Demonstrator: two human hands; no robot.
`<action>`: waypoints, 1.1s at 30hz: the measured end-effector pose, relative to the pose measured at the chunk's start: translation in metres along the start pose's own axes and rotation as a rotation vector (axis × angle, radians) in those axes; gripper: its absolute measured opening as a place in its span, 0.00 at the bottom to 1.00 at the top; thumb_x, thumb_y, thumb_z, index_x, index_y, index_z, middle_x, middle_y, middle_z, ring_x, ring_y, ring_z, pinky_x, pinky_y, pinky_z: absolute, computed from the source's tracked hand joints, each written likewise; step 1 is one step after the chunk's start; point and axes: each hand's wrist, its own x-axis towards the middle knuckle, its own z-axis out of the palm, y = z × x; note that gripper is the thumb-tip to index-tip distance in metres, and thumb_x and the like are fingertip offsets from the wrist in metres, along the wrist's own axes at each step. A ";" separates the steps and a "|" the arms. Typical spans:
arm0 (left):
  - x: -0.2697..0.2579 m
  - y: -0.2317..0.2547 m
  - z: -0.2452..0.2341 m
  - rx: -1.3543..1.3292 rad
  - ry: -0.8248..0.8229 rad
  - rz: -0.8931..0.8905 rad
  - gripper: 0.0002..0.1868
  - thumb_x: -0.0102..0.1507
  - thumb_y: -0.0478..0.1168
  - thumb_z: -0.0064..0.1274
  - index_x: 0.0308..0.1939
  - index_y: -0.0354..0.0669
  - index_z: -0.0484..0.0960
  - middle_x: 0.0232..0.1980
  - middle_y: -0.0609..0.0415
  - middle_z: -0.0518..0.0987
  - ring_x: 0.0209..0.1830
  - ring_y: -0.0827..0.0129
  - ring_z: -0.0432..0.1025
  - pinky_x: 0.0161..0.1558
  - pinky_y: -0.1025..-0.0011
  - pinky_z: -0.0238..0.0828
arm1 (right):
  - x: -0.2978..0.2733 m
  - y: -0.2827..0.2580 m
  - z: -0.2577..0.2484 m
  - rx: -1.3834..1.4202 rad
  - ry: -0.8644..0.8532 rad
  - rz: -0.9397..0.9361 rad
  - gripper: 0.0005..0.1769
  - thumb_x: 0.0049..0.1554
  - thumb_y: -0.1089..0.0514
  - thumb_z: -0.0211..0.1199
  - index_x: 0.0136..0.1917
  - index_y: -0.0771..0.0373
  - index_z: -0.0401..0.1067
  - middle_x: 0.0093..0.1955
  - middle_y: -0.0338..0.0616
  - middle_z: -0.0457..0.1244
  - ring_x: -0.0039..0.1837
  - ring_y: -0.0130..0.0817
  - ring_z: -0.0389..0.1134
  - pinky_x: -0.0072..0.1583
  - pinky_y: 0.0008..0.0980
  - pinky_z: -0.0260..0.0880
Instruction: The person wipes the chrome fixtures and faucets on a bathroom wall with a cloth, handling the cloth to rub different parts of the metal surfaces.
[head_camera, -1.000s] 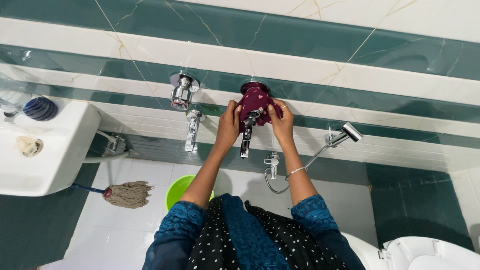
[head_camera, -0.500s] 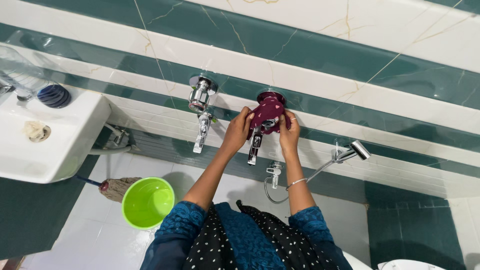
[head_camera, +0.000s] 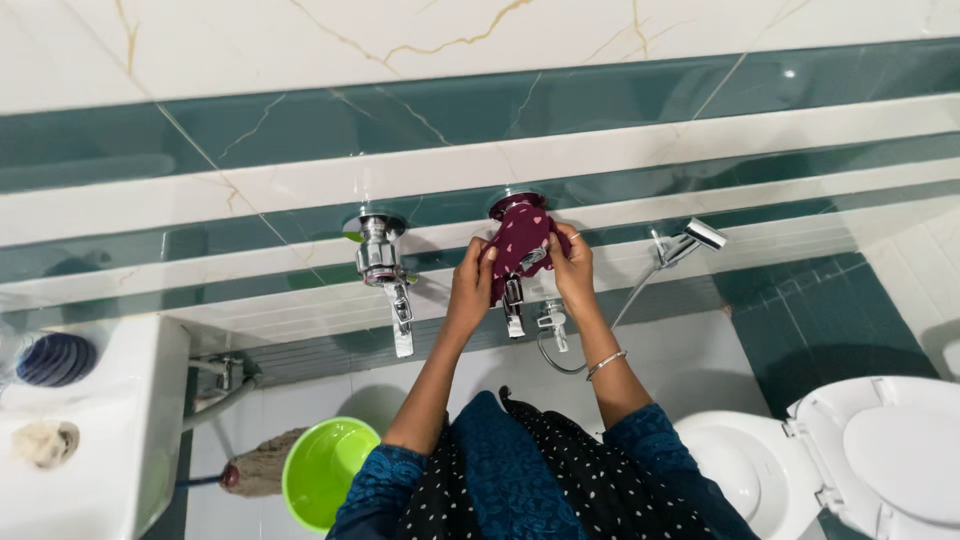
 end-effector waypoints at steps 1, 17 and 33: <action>0.002 -0.002 0.000 -0.025 0.001 -0.005 0.14 0.75 0.47 0.39 0.45 0.39 0.68 0.29 0.49 0.69 0.28 0.68 0.62 0.35 0.69 0.65 | -0.003 -0.003 0.002 0.001 0.016 0.029 0.15 0.68 0.54 0.57 0.63 0.65 0.71 0.45 0.32 0.64 0.44 0.16 0.60 0.45 0.20 0.62; 0.036 0.111 -0.011 -0.180 0.280 0.081 0.22 0.70 0.44 0.45 0.66 0.39 0.63 0.46 0.54 0.77 0.43 0.69 0.74 0.47 0.71 0.71 | 0.014 -0.169 0.036 -0.387 0.052 -0.605 0.14 0.66 0.66 0.59 0.65 0.62 0.72 0.65 0.48 0.58 0.69 0.38 0.63 0.72 0.36 0.64; 0.034 0.067 0.000 0.244 0.364 0.183 0.14 0.59 0.25 0.56 0.48 0.34 0.79 0.46 0.45 0.78 0.45 0.53 0.78 0.46 0.63 0.74 | 0.038 -0.143 0.035 -0.439 -0.168 -0.619 0.15 0.63 0.69 0.60 0.61 0.61 0.77 0.57 0.47 0.62 0.60 0.40 0.66 0.62 0.36 0.68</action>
